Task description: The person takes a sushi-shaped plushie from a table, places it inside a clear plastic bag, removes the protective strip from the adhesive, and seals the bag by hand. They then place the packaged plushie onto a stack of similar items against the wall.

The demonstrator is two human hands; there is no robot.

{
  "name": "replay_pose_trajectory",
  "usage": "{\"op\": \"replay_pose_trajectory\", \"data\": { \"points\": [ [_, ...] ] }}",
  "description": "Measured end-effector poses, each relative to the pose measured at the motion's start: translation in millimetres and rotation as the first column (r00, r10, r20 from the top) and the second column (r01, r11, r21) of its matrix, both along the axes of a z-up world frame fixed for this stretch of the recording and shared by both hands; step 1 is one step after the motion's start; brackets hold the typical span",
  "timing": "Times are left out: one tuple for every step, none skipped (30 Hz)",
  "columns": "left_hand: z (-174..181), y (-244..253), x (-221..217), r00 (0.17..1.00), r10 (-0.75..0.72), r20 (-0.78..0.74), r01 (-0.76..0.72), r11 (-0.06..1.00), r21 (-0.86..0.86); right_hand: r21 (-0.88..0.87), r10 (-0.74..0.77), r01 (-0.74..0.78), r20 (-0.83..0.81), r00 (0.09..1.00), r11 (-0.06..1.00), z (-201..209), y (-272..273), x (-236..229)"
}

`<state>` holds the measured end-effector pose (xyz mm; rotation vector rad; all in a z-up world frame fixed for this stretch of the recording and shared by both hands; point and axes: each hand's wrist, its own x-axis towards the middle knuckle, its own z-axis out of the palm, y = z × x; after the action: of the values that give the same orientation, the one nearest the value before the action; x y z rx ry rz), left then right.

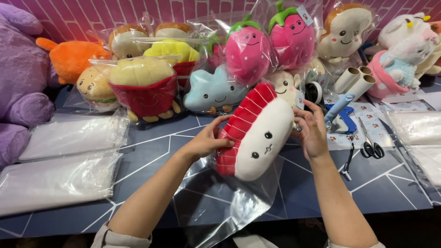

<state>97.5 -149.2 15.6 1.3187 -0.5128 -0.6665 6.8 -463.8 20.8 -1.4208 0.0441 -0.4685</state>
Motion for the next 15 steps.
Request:
{"op": "replay_pose_trajectory", "data": {
  "points": [
    [-5.4,1.1,4.0,1.000,0.003,-0.001,-0.003,1.000,0.001,0.001,0.003,-0.003,-0.001,1.000,1.000,-0.3,5.9,0.4],
    [-10.7,2.0,8.0,0.996,0.085,0.001,-0.084,0.990,-0.109,0.032,-0.032,0.031,0.036,0.999,0.999,-0.5,11.6,0.8],
    [-16.1,2.3,11.9,0.986,0.165,-0.007,-0.162,0.963,-0.217,0.065,-0.069,0.065,0.071,0.995,0.996,-0.6,16.9,0.5],
    [-10.3,4.5,8.8,0.986,0.166,-0.008,-0.163,0.962,-0.217,0.065,-0.068,0.064,0.070,0.995,0.996,-7.8,22.0,3.8],
    [-4.4,6.5,5.9,0.976,0.218,-0.012,-0.214,0.942,-0.258,0.069,0.036,-0.038,0.024,0.999,0.997,-14.9,27.0,7.0],
    [1.5,8.3,3.0,0.963,0.270,-0.019,-0.263,0.918,-0.298,0.077,0.141,-0.139,-0.022,0.990,0.987,-22.1,31.9,10.2],
    [3.6,9.7,1.2,0.963,0.269,-0.020,-0.263,0.918,-0.298,0.077,0.141,-0.139,-0.023,0.990,0.987,-29.2,35.0,15.7],
    [5.7,11.0,-0.6,0.961,0.276,-0.012,-0.265,0.909,-0.323,0.040,0.201,-0.200,-0.034,0.979,0.979,-36.4,38.0,21.2],
    [7.9,11.9,-2.3,0.960,0.281,-0.004,-0.264,0.899,-0.348,0.003,0.259,-0.259,-0.048,0.965,0.966,-43.5,40.8,26.4],
    [9.6,13.0,-3.0,0.960,0.279,-0.005,-0.263,0.900,-0.348,0.003,0.257,-0.257,-0.049,0.965,0.966,-35.8,49.1,27.5],
    [11.4,14.3,-3.6,0.958,0.287,0.009,-0.269,0.909,-0.319,-0.061,0.287,-0.291,-0.069,0.955,0.955,-27.8,57.6,29.1],
    [13.2,15.8,-4.3,0.956,0.294,0.024,-0.275,0.917,-0.289,-0.124,0.315,-0.325,-0.092,0.945,0.938,-19.8,66.4,30.7],
    [11.1,18.9,-1.6,0.955,0.296,0.024,-0.277,0.916,-0.289,-0.125,0.317,-0.327,-0.092,0.944,0.937,-23.6,66.5,35.0],
    [8.9,22.0,1.1,0.950,0.309,0.047,-0.290,0.928,-0.234,-0.123,0.306,-0.318,-0.105,0.946,0.940,-27.4,66.9,39.4],
    [6.5,25.3,3.9,0.945,0.321,0.070,-0.304,0.936,-0.179,-0.121,0.295,-0.308,-0.118,0.948,0.943,-31.4,67.3,43.8]
  ]
}}
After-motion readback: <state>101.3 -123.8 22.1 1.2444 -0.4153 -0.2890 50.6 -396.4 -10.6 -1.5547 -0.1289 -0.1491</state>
